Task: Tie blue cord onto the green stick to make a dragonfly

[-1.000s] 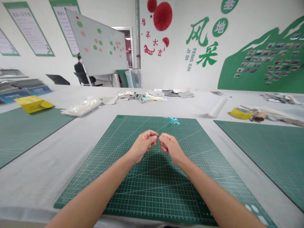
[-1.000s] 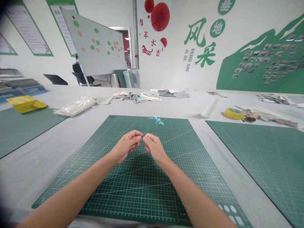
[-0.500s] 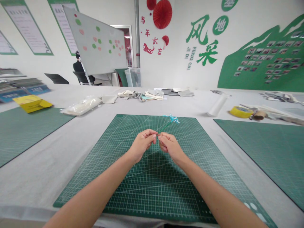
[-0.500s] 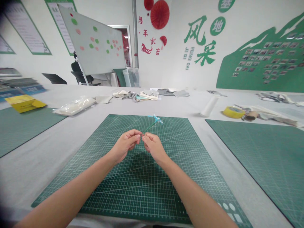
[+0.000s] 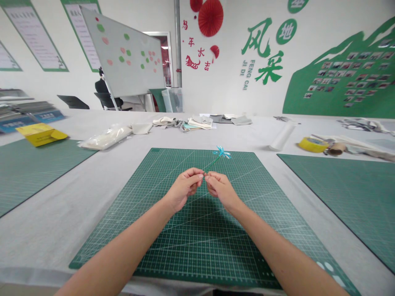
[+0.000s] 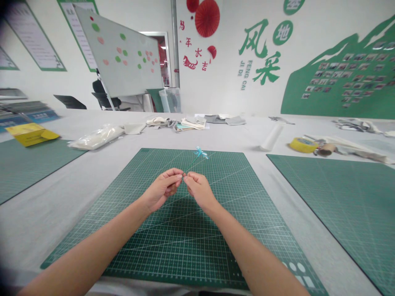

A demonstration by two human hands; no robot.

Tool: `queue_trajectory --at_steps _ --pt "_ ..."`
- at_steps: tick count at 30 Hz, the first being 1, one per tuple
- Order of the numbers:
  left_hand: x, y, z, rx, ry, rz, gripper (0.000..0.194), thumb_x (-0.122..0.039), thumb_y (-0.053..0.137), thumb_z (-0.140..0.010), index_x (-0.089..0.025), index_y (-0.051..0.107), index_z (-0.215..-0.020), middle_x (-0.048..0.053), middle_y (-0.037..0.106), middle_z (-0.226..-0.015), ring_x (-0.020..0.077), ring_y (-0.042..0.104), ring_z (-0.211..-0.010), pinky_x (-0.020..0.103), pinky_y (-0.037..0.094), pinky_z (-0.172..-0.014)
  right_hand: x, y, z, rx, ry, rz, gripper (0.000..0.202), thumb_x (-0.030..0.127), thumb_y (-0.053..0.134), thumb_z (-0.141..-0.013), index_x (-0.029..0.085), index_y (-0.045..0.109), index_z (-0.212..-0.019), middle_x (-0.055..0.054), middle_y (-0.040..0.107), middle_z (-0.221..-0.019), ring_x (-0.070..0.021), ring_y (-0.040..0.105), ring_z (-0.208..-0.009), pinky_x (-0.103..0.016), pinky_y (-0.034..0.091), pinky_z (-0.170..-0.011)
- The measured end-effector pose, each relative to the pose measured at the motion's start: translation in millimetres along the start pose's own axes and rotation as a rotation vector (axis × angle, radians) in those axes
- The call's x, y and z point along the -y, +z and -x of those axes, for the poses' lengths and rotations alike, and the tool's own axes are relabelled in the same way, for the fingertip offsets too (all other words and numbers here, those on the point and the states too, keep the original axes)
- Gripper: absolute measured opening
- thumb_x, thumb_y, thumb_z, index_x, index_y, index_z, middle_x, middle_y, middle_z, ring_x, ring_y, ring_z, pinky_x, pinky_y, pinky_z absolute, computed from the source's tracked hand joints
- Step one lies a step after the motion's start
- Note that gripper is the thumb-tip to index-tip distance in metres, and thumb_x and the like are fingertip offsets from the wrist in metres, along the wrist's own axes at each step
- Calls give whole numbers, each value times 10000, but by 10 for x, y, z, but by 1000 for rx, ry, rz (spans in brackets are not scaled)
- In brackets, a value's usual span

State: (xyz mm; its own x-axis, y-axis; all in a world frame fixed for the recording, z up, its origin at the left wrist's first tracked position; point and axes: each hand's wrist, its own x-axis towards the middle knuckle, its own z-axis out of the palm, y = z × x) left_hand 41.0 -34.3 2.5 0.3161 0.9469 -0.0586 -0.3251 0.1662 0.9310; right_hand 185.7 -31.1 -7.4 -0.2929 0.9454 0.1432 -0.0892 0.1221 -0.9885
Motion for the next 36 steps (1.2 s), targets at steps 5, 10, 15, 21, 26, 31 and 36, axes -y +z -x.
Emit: queue_trajectory --at_steps 5,10,15,21,26,31,36 --pt "29 -9 -4 -7 -5 3 235 -337 689 -733 -177 546 -828 -83 413 -550 11 211 -391 184 95 -390 -33 -5 -1 -4 -17 56 295 325 490 -810 201 393 -561 83 324 -423 -61 248 -385 -217 192 -391" --pt "41 1 0 28 20 11 223 -345 670 -757 -185 530 -823 -86 379 -528 28 244 -412 180 144 -406 -49 -14 11 -4 -32 124 292 304 471 -830 196 403 -567 77 325 -444 -67 250 -410 -216 202 -405" --pt "59 3 -12 7 54 11 224 -347 674 -748 -180 541 -815 -59 462 -590 56 407 -524 180 311 -510 -31 -34 4 -7 -49 163 295 301 473 -832 191 442 -559 76 313 -444 -70 242 -411 -221 194 -406" --pt "74 8 -17 4 73 34 192 -305 673 -744 -171 548 -802 -44 490 -642 60 427 -547 190 335 -538 -33 -49 1 -10 -62 196 314 300 477 -831 196 406 -543 72 320 -444 -72 251 -415 -223 192 -412" --pt "59 29 -3 5 94 43 165 -296 624 -787 -150 546 -792 -46 445 -632 31 322 -480 171 239 -459 -19 -41 5 -21 -55 221 299 296 475 -824 196 404 -550 73 319 -449 -71 245 -419 -224 191 -417" --pt "26 29 3 16 91 46 180 -312 626 -788 -152 543 -790 -65 388 -583 27 236 -442 182 152 -418 -18 -34 12 -15 -59 227 312 286 464 -824 198 370 -539 72 318 -450 -71 250 -424 -225 195 -426" --pt "10 27 13 -18 102 5 210 -311 647 -780 -164 501 -745 -82 335 -529 31 208 -428 192 131 -409 -22 -35 15 -15 -64 245 317 280 458 -821 200 344 -537 73 308 -449 -72 255 -430 -228 196 -436"
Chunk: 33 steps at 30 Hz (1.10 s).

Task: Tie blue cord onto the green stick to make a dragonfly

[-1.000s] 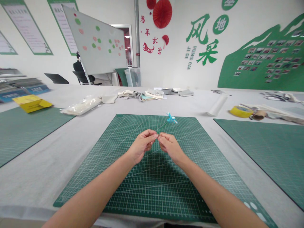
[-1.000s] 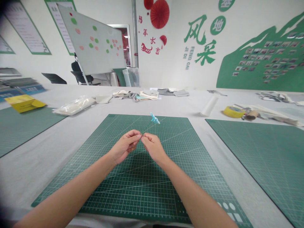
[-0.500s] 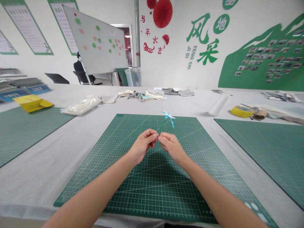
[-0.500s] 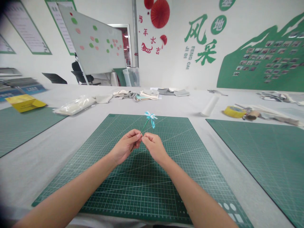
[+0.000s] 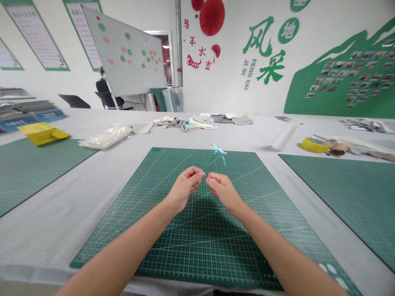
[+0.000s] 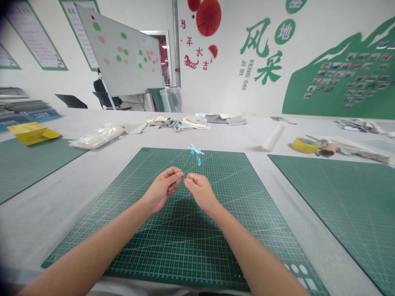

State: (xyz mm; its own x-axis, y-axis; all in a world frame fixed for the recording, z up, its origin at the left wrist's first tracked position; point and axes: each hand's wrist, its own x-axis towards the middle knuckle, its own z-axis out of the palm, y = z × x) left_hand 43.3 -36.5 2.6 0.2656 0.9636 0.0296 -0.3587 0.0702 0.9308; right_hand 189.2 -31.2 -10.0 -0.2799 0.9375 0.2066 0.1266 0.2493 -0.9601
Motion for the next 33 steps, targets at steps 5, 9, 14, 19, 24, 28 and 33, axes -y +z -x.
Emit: queue_trajectory --at_steps 5,9,14,19,24,28,33 --pt "18 -11 6 -33 13 -30 245 -334 671 -760 -168 492 -736 -88 310 -510 33 210 -429 186 140 -407 -1 -5 -3 12 -7 16 314 285 456 -822 200 337 -545 73 307 -463 -72 259 -439 -225 204 -444" --pt "24 -17 2 -46 29 -30 243 -337 673 -761 -180 488 -770 -99 281 -499 34 186 -421 178 132 -399 4 -1 -5 20 -10 35 321 279 457 -824 201 316 -547 75 294 -472 -71 253 -444 -224 209 -451" --pt "14 -40 -29 -61 74 -60 231 -335 642 -787 -168 487 -752 -69 394 -560 31 282 -447 162 184 -406 -6 -14 -10 20 -11 52 313 267 453 -827 197 335 -546 74 297 -473 -73 258 -451 -226 214 -460" --pt "18 -47 -38 -59 109 -45 239 -335 629 -800 -163 476 -739 -63 395 -587 30 273 -457 163 188 -411 7 -33 -19 17 -8 81 294 254 450 -819 194 358 -546 72 302 -473 -76 263 -458 -229 214 -467" --pt "17 -44 -30 -46 143 -20 217 -323 637 -804 -170 485 -776 -80 323 -546 37 238 -451 169 182 -413 40 -53 -20 25 -13 105 297 238 450 -802 195 337 -532 70 306 -475 -75 271 -464 -228 223 -475" --pt "0 -55 -36 -44 150 3 216 -316 631 -812 -170 477 -772 -73 341 -568 37 252 -461 167 188 -414 30 -83 -33 27 -8 146 284 238 445 -791 196 336 -531 68 306 -479 -77 273 -467 -227 224 -478" --pt "-13 -76 -49 -64 158 15 215 -314 627 -815 -172 471 -771 -69 352 -583 36 264 -464 164 195 -416 -18 -133 -71 15 36 231 262 235 436 -753 200 322 -519 64 298 -481 -84 281 -477 -230 218 -480"
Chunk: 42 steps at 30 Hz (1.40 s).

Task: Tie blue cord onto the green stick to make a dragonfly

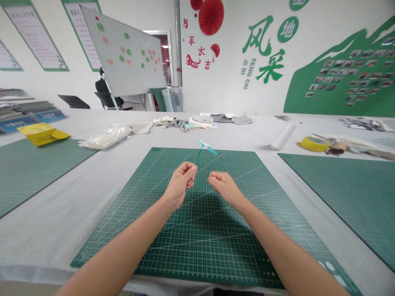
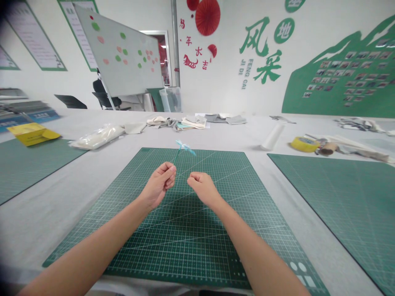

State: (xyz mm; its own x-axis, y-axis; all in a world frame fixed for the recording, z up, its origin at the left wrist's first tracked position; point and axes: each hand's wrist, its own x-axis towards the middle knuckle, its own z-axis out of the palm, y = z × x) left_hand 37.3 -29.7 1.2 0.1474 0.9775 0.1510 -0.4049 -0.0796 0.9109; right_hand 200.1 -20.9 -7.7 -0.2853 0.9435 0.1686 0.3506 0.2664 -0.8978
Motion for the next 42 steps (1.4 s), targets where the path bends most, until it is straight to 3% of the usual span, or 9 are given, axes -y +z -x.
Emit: queue_trajectory --at_steps 12,22,27,31,36,39,42 --pt "20 -17 -3 -6 -2 -65 249 -345 608 -820 -158 472 -727 -55 413 -611 24 277 -456 156 192 -405 -169 -132 -96 -32 164 210 274 298 427 -713 206 263 -513 59 242 -492 -88 264 -475 -244 190 -469" --pt "37 -11 3 4 8 -83 243 -353 611 -818 -156 492 -742 -47 432 -628 25 297 -468 159 204 -423 -323 -213 -120 -78 233 300 306 315 461 -697 203 297 -465 55 292 -437 -90 269 -442 -257 172 -465" --pt "9 -10 -2 42 -5 -75 226 -339 625 -808 -163 498 -746 -50 434 -612 31 318 -482 159 223 -443 -328 -248 -134 -96 265 169 264 286 516 -668 192 411 -445 60 318 -419 -84 299 -429 -240 189 -442" --pt "-51 -11 2 93 -2 -41 220 -321 633 -800 -161 496 -737 -47 437 -616 35 334 -498 160 241 -462 -330 -347 -155 -102 333 44 263 401 522 -727 177 578 -601 51 399 -446 -90 353 -419 -222 234 -405" --pt "-86 -7 14 138 -12 -29 217 -313 617 -812 -159 488 -729 -46 421 -607 39 320 -500 165 236 -463 -475 -547 -183 -285 349 -87 286 447 655 -673 162 634 -698 -24 586 -647 -127 531 -599 -229 399 -486" --pt "-90 -10 13 139 -13 -24 218 -307 619 -811 -158 483 -728 -44 427 -614 40 320 -503 168 229 -464 -579 -683 -175 -378 343 197 286 422 567 -774 166 690 -734 -109 669 -829 -227 615 -801 -339 480 -648" --pt "-102 -17 8 137 -11 -42 223 -311 619 -812 -158 482 -725 -43 423 -621 42 321 -507 173 227 -470 -590 -795 -155 -517 261 472 217 294 574 -778 152 726 -838 -188 605 -1174 -354 491 -1139 -489 401 -890"
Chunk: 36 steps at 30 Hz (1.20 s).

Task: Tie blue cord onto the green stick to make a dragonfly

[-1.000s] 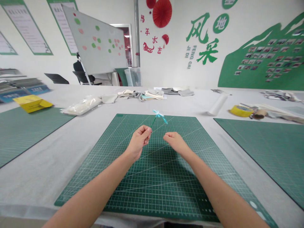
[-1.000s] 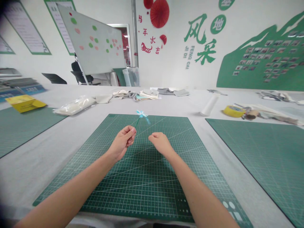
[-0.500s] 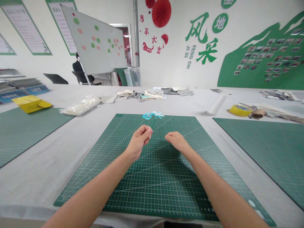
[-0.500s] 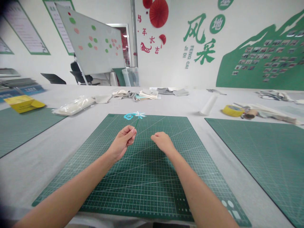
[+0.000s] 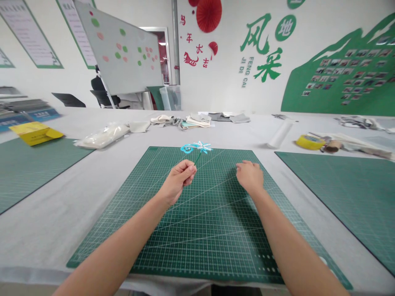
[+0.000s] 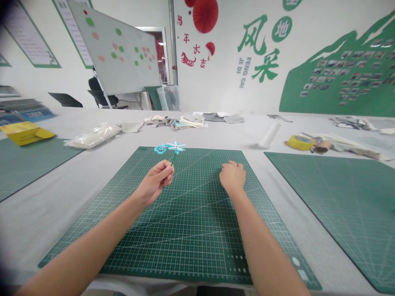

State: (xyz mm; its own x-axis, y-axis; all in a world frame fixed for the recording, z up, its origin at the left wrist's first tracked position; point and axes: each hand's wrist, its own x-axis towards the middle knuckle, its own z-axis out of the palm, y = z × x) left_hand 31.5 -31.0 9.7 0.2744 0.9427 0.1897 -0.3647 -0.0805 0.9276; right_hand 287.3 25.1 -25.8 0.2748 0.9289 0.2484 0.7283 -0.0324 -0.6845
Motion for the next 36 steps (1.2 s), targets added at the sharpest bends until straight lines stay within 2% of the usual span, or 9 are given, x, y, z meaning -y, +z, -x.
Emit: queue_trajectory --at_steps 3,5,8,10,12,14,18,22,36 --pt "-9 -4 1 -2 -5 -23 226 -317 614 -815 -158 483 -722 -43 416 -619 45 317 -511 178 224 -475 121 -46 39 -202 -259 88 355 248 513 -825 106 656 -1117 -204 468 -1359 -334 361 -1276 -519 267 -1038" --pt "-4 2 3 -2 -14 -33 231 -324 618 -811 -159 486 -716 -43 422 -610 47 315 -509 180 225 -476 297 -15 147 -194 -376 -37 404 322 480 -867 122 612 -1193 -175 527 -1309 -286 416 -1244 -484 276 -1058" --pt "31 26 8 -4 -35 -51 242 -343 635 -793 -160 501 -709 -44 424 -591 51 311 -505 183 223 -472 604 114 416 28 -435 -381 390 422 489 -877 223 607 -1190 -89 590 -1245 -236 502 -1169 -430 360 -1014" --pt "66 45 11 -3 -39 -65 251 -357 638 -788 -158 511 -704 -46 408 -579 54 303 -501 185 214 -466 769 209 597 242 -444 -589 365 427 524 -860 239 612 -1160 -67 618 -1180 -207 548 -1098 -372 417 -952" --pt "100 59 13 0 -38 -72 262 -362 643 -781 -155 511 -690 -48 394 -579 53 296 -496 187 206 -461 868 273 721 473 -382 -711 342 432 540 -848 228 616 -1112 -51 654 -1023 -175 602 -916 -315 480 -803" --pt "124 63 14 -1 -48 -73 265 -360 650 -774 -154 509 -685 -54 375 -571 48 282 -482 189 189 -452 902 294 767 567 -295 -732 310 446 564 -824 203 635 -1003 -33 646 -865 -141 580 -712 -264 468 -627" --pt "128 47 9 -27 -58 -59 232 -353 628 -798 -161 520 -723 -65 353 -543 46 271 -464 187 186 -440 856 265 713 507 -168 -745 314 412 682 -722 184 636 -933 33 537 -632 -94 438 -537 -233 360 -515" --pt "121 32 3 -32 -63 -56 231 -342 628 -802 -160 511 -721 -50 419 -578 42 294 -476 179 206 -441 803 278 659 461 -50 -785 261 414 676 -707 169 589 -687 71 409 -508 -74 309 -471 -230 264 -469" --pt "201 14 -5 7 -29 -151 214 -341 602 -820 -157 536 -734 -42 431 -599 59 330 -525 191 250 -486 659 382 535 374 -128 -511 228 371 624 -706 166 572 -621 50 446 -511 -86 338 -476 -227 256 -456"
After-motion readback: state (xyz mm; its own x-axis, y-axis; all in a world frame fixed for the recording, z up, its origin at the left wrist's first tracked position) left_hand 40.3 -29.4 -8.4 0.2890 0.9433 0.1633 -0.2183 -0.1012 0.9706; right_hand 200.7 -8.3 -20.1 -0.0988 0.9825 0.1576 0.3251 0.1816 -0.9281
